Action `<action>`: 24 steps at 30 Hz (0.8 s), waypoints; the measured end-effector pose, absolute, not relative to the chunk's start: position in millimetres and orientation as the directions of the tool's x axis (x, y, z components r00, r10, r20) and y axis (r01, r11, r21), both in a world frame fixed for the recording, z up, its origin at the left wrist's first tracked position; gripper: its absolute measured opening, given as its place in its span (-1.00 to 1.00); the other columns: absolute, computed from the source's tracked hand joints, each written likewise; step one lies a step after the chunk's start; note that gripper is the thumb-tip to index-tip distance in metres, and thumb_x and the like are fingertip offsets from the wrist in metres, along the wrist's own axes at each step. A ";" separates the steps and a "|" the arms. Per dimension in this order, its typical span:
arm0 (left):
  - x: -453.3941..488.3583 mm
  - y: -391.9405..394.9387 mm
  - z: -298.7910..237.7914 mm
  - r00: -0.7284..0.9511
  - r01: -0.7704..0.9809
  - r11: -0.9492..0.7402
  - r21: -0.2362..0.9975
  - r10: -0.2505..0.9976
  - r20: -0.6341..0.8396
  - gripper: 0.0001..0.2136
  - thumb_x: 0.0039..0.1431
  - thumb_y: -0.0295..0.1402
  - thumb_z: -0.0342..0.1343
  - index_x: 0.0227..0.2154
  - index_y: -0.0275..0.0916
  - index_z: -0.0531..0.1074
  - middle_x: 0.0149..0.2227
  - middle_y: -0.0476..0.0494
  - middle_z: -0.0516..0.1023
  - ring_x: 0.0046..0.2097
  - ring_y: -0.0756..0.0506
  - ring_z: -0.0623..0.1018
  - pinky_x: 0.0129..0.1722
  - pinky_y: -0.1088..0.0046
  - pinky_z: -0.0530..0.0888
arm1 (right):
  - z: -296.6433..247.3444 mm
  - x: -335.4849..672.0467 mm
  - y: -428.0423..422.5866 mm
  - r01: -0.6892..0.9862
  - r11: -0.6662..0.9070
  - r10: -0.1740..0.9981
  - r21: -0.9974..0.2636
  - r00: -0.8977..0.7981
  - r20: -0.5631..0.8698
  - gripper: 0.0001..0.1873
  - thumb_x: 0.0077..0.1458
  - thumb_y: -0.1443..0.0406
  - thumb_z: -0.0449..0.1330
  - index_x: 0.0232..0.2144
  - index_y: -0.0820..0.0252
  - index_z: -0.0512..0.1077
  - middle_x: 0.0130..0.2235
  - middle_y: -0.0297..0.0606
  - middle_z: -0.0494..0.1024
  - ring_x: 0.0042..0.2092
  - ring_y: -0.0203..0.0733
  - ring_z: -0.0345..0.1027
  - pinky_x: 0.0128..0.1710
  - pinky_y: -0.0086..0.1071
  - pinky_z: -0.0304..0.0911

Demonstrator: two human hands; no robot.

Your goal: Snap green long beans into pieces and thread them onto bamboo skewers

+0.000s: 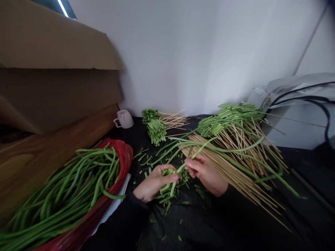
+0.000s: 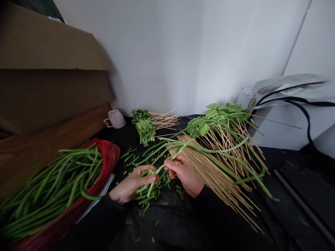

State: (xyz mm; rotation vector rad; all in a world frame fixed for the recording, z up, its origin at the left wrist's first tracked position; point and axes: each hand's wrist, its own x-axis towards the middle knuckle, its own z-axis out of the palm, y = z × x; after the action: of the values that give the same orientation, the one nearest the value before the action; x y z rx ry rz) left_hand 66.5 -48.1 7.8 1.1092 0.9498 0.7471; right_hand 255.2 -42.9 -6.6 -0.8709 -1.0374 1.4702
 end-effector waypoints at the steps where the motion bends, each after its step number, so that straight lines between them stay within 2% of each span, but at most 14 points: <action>1: 66.8 -48.3 8.2 0.421 -0.071 0.284 0.956 0.877 -0.230 -0.68 -0.14 -0.21 0.42 -0.44 -0.32 0.48 -0.48 -0.08 0.53 -0.46 0.04 0.44 -0.47 0.58 0.32 | -7.0 255.1 -42.7 -0.382 -0.058 0.988 -0.922 -0.154 0.001 -0.73 -0.09 0.15 0.38 -0.43 0.16 0.42 -0.53 -0.41 0.47 -0.58 -0.40 0.18 -0.58 -0.45 0.05; 4: 66.9 -47.1 8.0 0.390 -0.206 0.267 0.941 0.905 -0.171 -0.68 -0.14 -0.22 0.42 -0.44 -0.31 0.46 -0.50 -0.05 0.52 -0.51 0.07 0.41 -0.53 0.61 0.29 | -6.3 253.1 -45.1 -0.414 -0.094 0.981 -0.905 -0.192 -0.014 -0.72 -0.11 0.16 0.39 -0.46 0.17 0.40 -0.54 -0.42 0.46 -0.57 -0.41 0.17 -0.57 -0.47 0.03; 9: 67.2 -42.8 6.6 0.299 -0.419 0.270 0.867 0.942 -0.149 -0.73 -0.05 -0.30 0.38 -0.44 -0.32 0.41 -0.52 0.02 0.43 -0.56 0.14 0.32 -0.61 0.68 0.23 | -6.2 246.6 -51.0 -0.336 -0.114 0.971 -0.935 -0.237 -0.033 -0.73 -0.07 0.16 0.37 -0.46 0.20 0.41 -0.52 -0.39 0.48 -0.56 -0.42 0.18 -0.56 -0.48 0.03; 12: 67.4 -41.1 8.7 0.373 -0.556 0.365 0.747 0.913 -0.168 -0.74 0.02 -0.34 0.34 -0.51 -0.32 0.34 -0.56 0.08 0.31 -0.58 0.16 0.26 -0.64 0.70 0.22 | -7.2 246.2 -50.9 -0.317 -0.130 0.968 -0.939 -0.244 -0.051 -0.73 -0.08 0.16 0.37 -0.44 0.21 0.43 -0.53 -0.40 0.46 -0.57 -0.42 0.18 -0.57 -0.47 0.02; 16: 61.5 -35.7 13.6 0.385 -0.712 0.443 0.545 0.895 -0.225 -0.81 0.22 -0.41 0.15 -0.48 -0.32 0.31 -0.53 0.07 0.30 -0.59 0.18 0.28 -0.64 0.74 0.27 | -5.4 249.9 -48.8 -0.308 -0.131 0.971 -0.942 -0.234 -0.059 -0.72 -0.10 0.15 0.38 -0.46 0.21 0.43 -0.55 -0.42 0.44 -0.58 -0.42 0.17 -0.57 -0.47 0.02; 20: 55.8 -30.9 14.1 0.330 -0.705 0.480 0.523 0.874 -0.357 -0.82 0.32 -0.41 0.00 -0.42 -0.33 0.34 -0.51 0.00 0.39 -0.53 0.12 0.43 -0.56 0.71 0.43 | -4.3 252.3 -47.8 -0.298 -0.136 0.968 -0.945 -0.243 -0.063 -0.74 -0.10 0.18 0.38 -0.46 0.21 0.44 -0.54 -0.42 0.45 -0.57 -0.43 0.18 -0.56 -0.47 0.02; 24: 59.8 -34.8 10.0 0.347 -0.557 0.550 0.623 0.835 -0.427 -0.94 0.25 -0.43 0.10 -0.33 -0.33 0.39 -0.51 0.01 0.43 -0.59 0.13 0.43 -0.64 0.73 0.37 | -6.2 252.8 -48.5 -0.227 -0.108 0.961 -0.968 -0.274 -0.043 -0.78 -0.08 0.20 0.36 -0.42 0.22 0.48 -0.55 -0.42 0.44 -0.56 -0.41 0.19 -0.54 -0.46 0.05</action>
State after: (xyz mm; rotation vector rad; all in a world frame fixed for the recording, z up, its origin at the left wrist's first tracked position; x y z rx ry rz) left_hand 59.8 -34.8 10.0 0.4035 0.7938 0.9345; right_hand 252.8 -48.5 -6.2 -0.9409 -1.1768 1.5676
